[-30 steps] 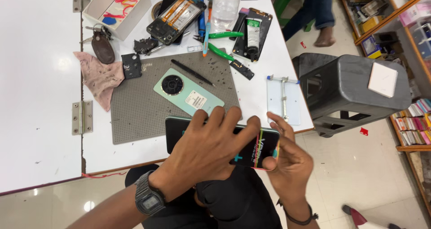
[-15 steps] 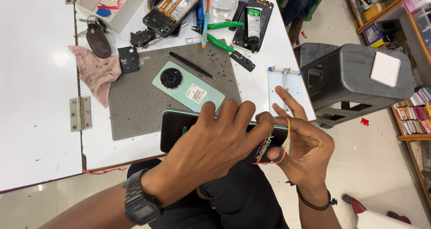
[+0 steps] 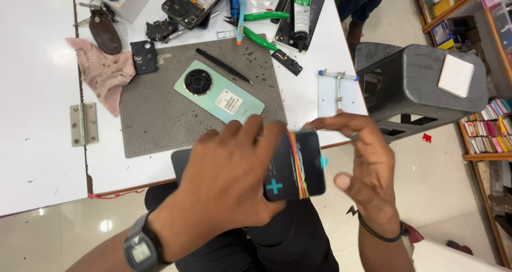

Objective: The person pries open the back cover of a smartphone and works on the internal battery with tweezers, repositioning the phone repeatedly. They then take a screen protector film, peel its backing, and apply it to the phone's screen, pressing it down and removing the top layer.

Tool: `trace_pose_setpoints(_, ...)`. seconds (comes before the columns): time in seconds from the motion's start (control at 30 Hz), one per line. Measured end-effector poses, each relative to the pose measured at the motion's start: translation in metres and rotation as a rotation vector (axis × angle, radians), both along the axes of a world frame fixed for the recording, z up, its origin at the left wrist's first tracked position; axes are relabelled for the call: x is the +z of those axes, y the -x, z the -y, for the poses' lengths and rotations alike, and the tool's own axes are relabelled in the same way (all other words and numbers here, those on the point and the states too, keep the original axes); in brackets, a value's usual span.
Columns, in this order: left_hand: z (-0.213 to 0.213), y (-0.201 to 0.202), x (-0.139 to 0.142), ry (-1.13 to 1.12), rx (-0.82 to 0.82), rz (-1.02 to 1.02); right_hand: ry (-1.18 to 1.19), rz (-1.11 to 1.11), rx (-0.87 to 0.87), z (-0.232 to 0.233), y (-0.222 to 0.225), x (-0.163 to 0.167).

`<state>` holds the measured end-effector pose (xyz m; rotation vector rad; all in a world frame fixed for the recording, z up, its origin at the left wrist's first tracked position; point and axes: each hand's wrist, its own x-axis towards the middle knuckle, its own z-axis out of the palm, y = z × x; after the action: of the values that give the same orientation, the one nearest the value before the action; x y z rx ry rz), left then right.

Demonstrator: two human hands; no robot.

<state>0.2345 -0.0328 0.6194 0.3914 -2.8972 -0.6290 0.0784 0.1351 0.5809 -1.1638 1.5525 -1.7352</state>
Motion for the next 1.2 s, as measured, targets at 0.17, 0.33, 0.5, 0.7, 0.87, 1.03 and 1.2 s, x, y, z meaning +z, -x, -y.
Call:
trace_pose_setpoints(0.17,0.012,0.0,-0.015,-0.64,0.146,-0.014,0.029,0.283,0.01,0.007,-0.027,-0.043)
trace_pose_setpoints(0.33,0.01,0.02,-0.061,-0.964,0.189,-0.39,-0.027,0.422,0.141,0.019,-0.059,-0.063)
trace_pose_setpoints(0.5,0.005,0.019,-0.089,-1.021,0.18,-0.468,-0.007,0.325,0.095,0.036,-0.067,-0.063)
trace_pose_setpoints(0.7,-0.003,0.012,-0.096,-1.004,0.155,-0.56,-0.045,0.347,0.062,0.04,-0.072,-0.065)
trace_pose_setpoints(0.87,-0.005,0.009,-0.097,-0.957,0.177,-0.582,-0.004,0.441,0.009,0.045,-0.079,-0.074)
trace_pose_setpoints(1.03,-0.003,0.006,-0.092,-0.95,0.163,-0.601,-0.02,0.464,0.014,0.046,-0.079,-0.079)
trace_pose_setpoints(1.2,-0.001,0.006,-0.085,-1.159,0.206,-0.568,0.064,0.63,0.078,0.049,-0.076,-0.085)
